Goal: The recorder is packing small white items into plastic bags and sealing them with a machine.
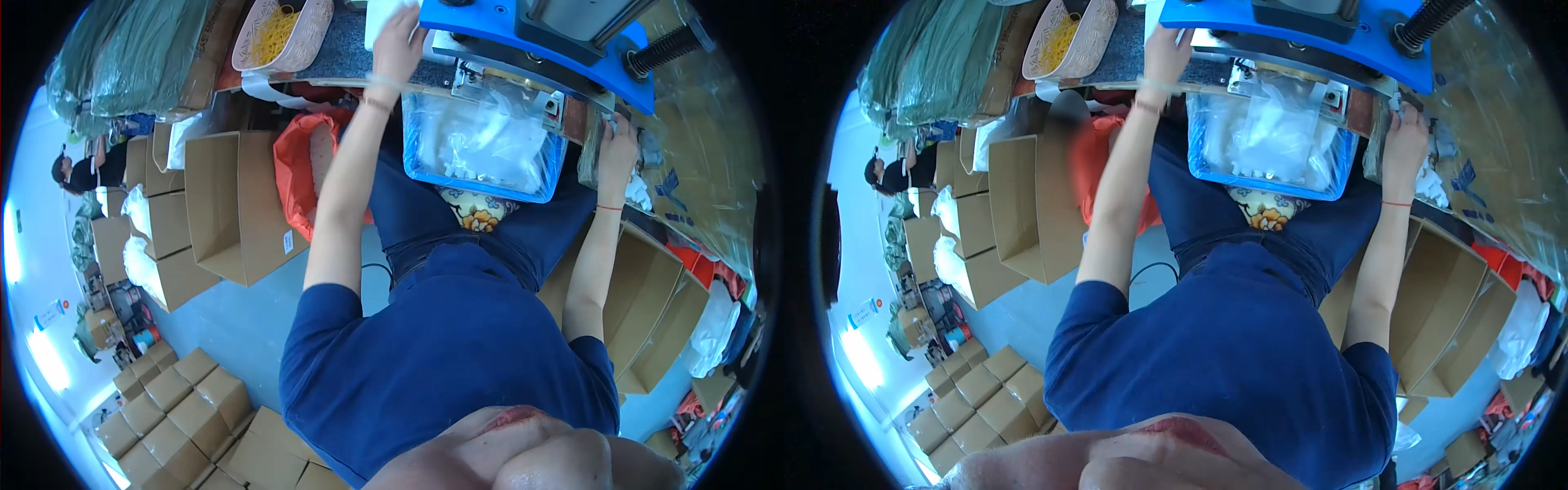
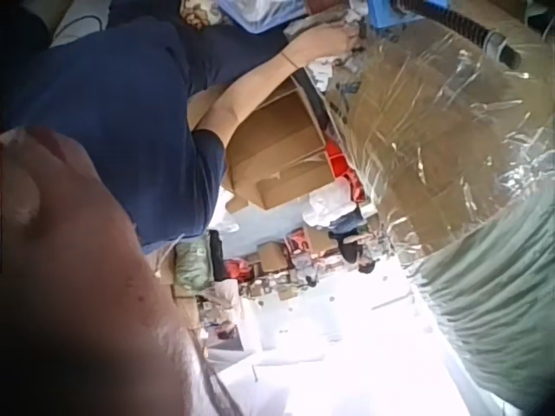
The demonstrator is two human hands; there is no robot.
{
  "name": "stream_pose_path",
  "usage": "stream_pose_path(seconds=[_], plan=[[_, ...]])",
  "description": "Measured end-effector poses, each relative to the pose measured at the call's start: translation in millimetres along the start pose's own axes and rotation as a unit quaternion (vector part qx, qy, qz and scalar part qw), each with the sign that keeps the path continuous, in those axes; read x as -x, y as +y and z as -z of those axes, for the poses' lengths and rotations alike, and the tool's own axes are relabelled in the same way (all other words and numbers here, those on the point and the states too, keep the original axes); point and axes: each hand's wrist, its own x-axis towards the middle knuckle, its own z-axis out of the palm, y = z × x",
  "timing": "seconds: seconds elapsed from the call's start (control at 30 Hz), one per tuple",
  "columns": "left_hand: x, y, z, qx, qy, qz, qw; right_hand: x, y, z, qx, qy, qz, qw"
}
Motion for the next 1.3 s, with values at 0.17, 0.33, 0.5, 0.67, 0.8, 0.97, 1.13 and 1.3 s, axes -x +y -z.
stream_pose_path(seconds=[0.17, 0.33, 0.5, 0.67, 0.8, 0.97, 1.13, 1.3], plan=[[18, -55, -24, -0.247, -0.051, -0.056, 0.966, 8, -8, -5, -0.007, 0.060, 0.031, 0.998], [19, -28, -34, -0.109, -0.005, -0.052, 0.993, 6, -7, 18, -0.035, 0.011, -0.092, 0.995], [62, -15, -9, -0.142, -0.056, -0.042, 0.987, 5, -11, 31, 0.005, 0.094, 0.066, 0.993], [96, -17, 16, -0.065, -0.050, -0.104, 0.991, 20, -5, 38, -0.148, 0.049, -0.043, 0.987], [77, 31, 51, -0.012, -0.071, -0.039, 0.997, 22, -59, 61, -0.228, 0.014, -0.025, 0.973], [80, 95, 67, 0.303, -0.165, 0.194, 0.918, 59, -108, 55, -0.452, -0.150, -0.098, 0.874], [78, 120, 71, 0.351, -0.238, 0.228, 0.876, 19, -143, 85, -0.465, -0.079, 0.043, 0.881], [75, 130, 68, 0.376, -0.311, 0.239, 0.839, 16, -142, 82, -0.346, -0.118, 0.126, 0.922]])
